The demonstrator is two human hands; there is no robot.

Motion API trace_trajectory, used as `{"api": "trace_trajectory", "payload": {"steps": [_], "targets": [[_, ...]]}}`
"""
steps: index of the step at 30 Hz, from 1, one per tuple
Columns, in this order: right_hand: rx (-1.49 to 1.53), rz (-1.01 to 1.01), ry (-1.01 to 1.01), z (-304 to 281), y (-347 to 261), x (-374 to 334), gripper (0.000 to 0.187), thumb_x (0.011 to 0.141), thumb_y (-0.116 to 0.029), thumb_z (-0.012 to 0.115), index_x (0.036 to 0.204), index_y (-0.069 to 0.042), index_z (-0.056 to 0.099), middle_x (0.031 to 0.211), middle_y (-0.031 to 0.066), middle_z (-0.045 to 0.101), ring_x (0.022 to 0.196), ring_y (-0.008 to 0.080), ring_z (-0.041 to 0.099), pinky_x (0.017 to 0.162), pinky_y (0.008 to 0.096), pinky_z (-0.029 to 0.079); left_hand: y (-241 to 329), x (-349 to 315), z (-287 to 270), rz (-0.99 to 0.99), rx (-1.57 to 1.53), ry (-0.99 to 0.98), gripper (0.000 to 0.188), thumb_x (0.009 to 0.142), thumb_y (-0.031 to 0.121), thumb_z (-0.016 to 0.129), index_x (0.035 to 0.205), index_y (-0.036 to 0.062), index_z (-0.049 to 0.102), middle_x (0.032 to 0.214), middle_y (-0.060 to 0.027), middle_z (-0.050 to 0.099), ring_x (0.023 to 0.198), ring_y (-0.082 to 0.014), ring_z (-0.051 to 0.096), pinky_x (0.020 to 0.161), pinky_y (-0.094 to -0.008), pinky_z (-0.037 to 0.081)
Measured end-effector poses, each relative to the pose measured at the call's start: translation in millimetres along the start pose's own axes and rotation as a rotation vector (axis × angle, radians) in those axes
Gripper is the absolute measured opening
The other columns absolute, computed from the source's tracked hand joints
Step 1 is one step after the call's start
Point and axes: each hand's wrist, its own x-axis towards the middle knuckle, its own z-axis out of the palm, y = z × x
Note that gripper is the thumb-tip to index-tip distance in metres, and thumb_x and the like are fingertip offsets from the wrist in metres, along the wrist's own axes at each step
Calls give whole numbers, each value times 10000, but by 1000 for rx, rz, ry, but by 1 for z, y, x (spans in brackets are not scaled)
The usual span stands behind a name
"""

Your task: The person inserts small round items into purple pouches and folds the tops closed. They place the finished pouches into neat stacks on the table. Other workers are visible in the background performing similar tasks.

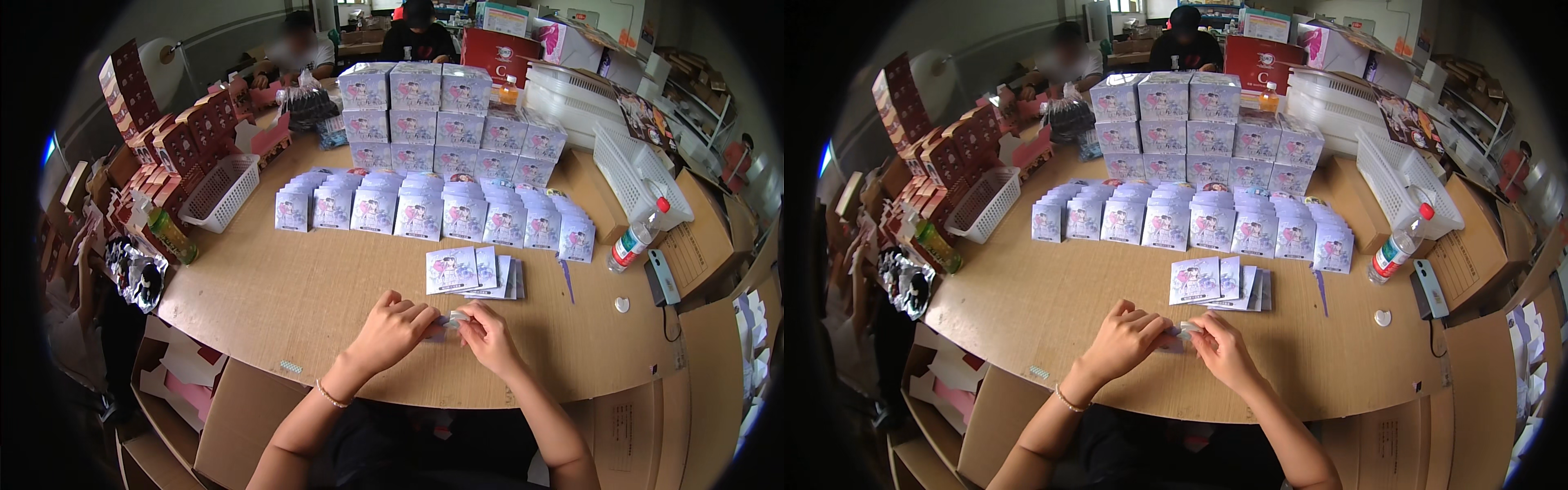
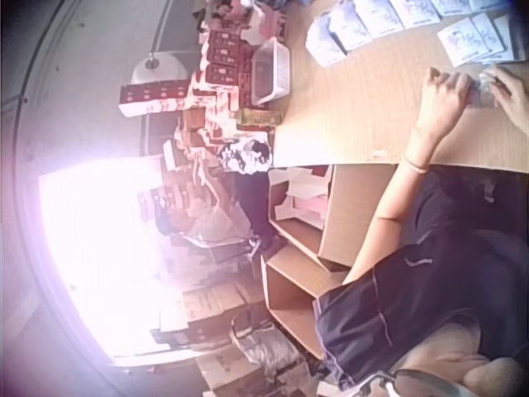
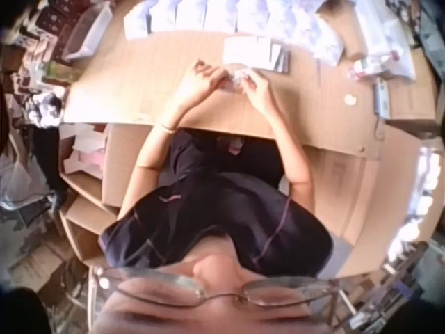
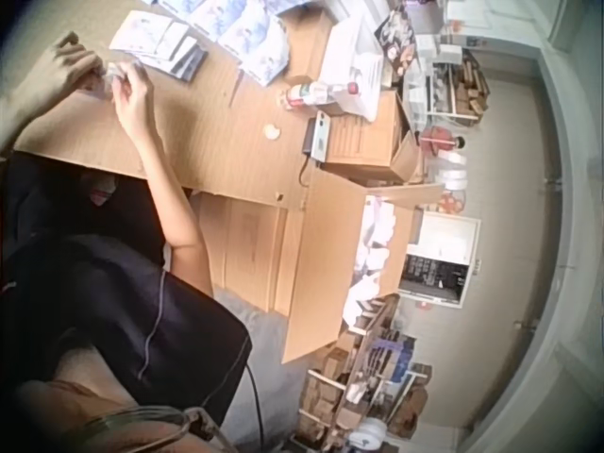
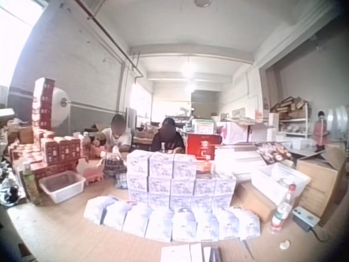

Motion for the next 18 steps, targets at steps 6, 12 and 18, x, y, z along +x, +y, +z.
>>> {"api": "trace_trajectory", "payload": {"steps": [6,12,18], "targets": [[-122,-85,40,6,17,-5,97,832,54,565,905,9,521,780,74,469,634,159,494,560,274,413,11,0,8,-91,193,119,109,796,194,654,871,153,586,818,40,568,954,-181,500,845,-409,293],[-200,-111,13,6,10,-6,98,826,49,572,900,9,521,763,74,467,612,151,478,556,275,403,15,-1,20,-259,-32,292,61,781,132,661,786,138,601,782,18,547,933,-206,477,847,-400,258],[-242,-43,-32,-2,-18,-12,100,833,24,585,925,26,546,758,121,504,609,226,540,563,333,439,3,15,-3,-454,-380,444,101,843,154,637,760,99,622,713,10,538,804,-179,458,849,-357,258]]}}
